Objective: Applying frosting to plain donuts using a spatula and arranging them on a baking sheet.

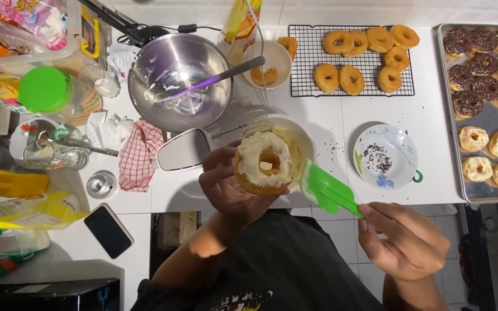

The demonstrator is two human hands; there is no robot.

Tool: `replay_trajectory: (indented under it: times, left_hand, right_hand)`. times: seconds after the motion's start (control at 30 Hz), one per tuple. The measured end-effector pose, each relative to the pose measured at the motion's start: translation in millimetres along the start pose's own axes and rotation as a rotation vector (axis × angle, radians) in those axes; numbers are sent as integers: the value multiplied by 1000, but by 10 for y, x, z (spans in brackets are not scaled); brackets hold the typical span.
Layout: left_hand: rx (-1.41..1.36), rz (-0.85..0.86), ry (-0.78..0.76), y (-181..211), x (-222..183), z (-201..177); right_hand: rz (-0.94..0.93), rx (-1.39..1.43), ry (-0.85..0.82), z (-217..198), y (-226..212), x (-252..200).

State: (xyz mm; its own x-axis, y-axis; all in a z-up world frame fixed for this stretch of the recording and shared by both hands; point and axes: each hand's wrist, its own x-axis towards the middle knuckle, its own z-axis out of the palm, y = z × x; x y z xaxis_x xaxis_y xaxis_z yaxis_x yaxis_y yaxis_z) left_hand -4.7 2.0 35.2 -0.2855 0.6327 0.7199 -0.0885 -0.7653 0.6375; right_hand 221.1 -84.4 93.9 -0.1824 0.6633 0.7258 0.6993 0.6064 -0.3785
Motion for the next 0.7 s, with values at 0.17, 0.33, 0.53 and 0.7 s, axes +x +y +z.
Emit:
replay_trajectory:
  times: [0.17,0.33,0.53,0.7]
  left_hand:
    - [-41,16,58,34,27,33]
    - [2,111,-95,78,152,-30]
    - [-101,195,-63,63,140,-35]
    - [-88,88,-19,130,85,19]
  right_hand:
    - [-68,4,-24,-28,74,-21]
    - [-148,-76,18,-123,-5,192]
    - [-154,-59,2,-97,77,168]
    - [-129,-13,36,-33,108,121]
